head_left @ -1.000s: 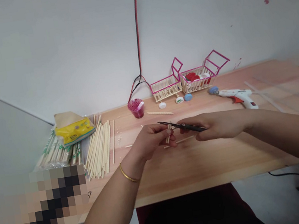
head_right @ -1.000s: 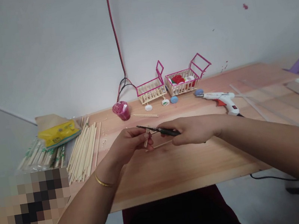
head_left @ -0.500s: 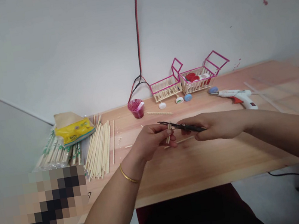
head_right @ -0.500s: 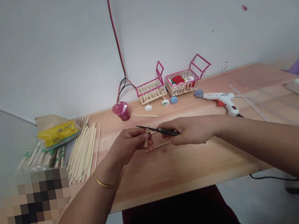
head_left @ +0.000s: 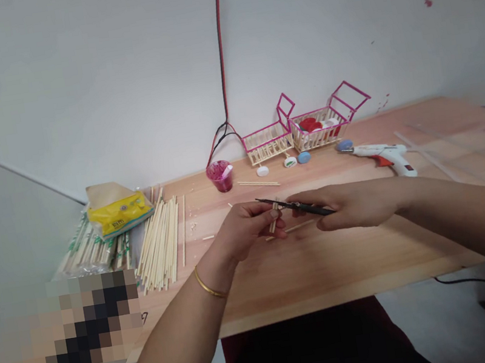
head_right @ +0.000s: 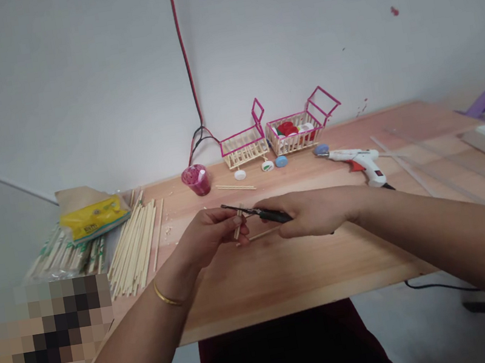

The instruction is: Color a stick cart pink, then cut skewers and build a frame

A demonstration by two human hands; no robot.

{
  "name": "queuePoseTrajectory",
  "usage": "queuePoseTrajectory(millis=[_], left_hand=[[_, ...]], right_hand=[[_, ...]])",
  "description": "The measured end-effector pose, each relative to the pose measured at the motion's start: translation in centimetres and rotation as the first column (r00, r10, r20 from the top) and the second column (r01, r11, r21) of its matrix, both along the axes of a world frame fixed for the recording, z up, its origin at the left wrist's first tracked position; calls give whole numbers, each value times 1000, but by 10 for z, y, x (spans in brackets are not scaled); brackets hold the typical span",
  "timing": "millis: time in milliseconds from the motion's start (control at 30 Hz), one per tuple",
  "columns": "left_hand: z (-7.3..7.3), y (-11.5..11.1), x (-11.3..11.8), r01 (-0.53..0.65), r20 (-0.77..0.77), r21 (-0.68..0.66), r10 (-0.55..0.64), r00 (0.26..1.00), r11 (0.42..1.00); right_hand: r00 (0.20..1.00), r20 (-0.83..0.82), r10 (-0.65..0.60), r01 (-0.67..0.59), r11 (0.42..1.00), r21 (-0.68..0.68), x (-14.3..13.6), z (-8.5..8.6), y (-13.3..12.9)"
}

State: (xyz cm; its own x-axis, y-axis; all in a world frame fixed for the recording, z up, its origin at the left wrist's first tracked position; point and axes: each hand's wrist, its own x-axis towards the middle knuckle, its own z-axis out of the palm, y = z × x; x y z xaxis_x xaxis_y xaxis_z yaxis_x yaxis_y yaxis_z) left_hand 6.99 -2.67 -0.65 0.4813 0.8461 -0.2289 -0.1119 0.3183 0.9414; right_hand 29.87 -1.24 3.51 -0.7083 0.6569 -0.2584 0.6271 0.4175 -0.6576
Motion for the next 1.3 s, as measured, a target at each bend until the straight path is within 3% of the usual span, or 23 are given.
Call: queuePoseTrajectory(millis=[333, 1000, 1300], left_hand=[[1, 0, 0, 3, -22, 12, -2, 1000, 1000], [-2, 1, -1, 29, -39, -54, -31, 999, 998], [0, 0, -1, 26, 55, -109, -21, 998, 994]], right_hand=[[999, 46, 0, 5, 996, -91, -5, 3, -2], [999, 36, -11, 11, 1000, 21, -8, 0, -6], [999, 21, -31, 31, 999, 37, -8, 3, -8]])
